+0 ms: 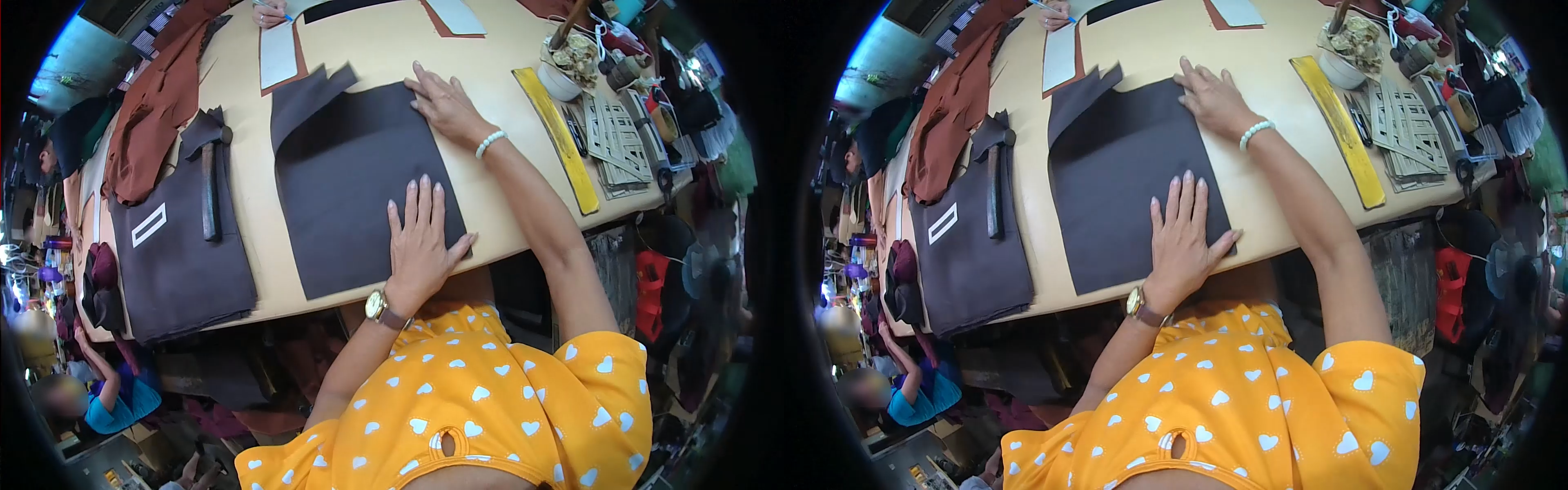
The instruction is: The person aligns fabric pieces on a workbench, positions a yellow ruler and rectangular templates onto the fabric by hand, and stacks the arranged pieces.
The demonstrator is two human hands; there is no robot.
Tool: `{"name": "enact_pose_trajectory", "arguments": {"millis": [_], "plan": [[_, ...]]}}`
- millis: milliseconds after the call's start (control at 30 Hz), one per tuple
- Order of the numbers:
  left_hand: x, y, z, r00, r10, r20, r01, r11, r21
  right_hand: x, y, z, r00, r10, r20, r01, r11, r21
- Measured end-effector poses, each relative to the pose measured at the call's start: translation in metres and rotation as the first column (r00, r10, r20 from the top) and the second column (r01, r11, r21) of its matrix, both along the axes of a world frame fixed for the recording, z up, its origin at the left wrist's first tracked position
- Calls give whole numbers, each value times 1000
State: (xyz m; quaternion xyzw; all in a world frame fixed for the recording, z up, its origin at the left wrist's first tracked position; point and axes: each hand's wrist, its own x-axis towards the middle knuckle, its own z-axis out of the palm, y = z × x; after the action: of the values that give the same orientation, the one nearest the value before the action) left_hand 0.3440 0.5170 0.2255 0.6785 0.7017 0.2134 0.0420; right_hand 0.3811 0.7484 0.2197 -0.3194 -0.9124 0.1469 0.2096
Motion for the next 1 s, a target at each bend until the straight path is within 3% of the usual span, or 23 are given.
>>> {"name": "enact_pose_trajectory", "arguments": {"millis": [67,100,200,267,333,400,433,500,567,600,633,733,867,900,1000], "plan": [[5,-20,12,999,-37,26,38,998,-59,11,-19,5,1000,9,13,-9,999,-35],[8,-28,21,999,-53,-6,53,999,-1,20,-31,9,1000,20,13,-19,997,-79],[-7,-20,50,960,-176,220,210,967,-142,39,-51,1,999,32,-41,-36,994,-101],[-25,19,52,961,-127,244,146,987,-62,36,-55,1,1000,-17,17,18,997,-74],[-46,64,37,992,-85,95,72,988,136,39,-57,3,995,-97,13,98,995,-29],[-67,100,8,997,-17,-80,34,975,220,45,-54,5,980,-195,-42,196,980,42],[-72,109,9,996,-19,-82,36,977,210,56,-47,3,952,-285,-108,300,940,163],[-77,122,10,997,-20,-77,34,984,177,89,-28,6,836,-527,-151,545,773,324],[-78,128,30,999,-3,-45,2,1000,-15,125,-24,25,646,-763,-29,686,563,461],[-78,132,37,1000,12,-29,-15,993,-113,144,-18,28,581,-814,30,692,512,508],[-80,138,36,998,63,-13,-64,993,-96,159,-11,29,508,-858,80,690,461,558],[-90,158,45,991,106,88,-73,947,-313,180,-3,30,478,-860,181,707,498,502],[-103,175,40,981,93,169,-13,906,-424,183,2,20,471,-863,184,702,492,514],[-106,174,32,977,69,203,5,939,-343,189,9,5,499,-859,114,650,457,607],[-105,167,37,966,69,251,23,939,-344,186,11,6,516,-855,56,678,448,583]]}}
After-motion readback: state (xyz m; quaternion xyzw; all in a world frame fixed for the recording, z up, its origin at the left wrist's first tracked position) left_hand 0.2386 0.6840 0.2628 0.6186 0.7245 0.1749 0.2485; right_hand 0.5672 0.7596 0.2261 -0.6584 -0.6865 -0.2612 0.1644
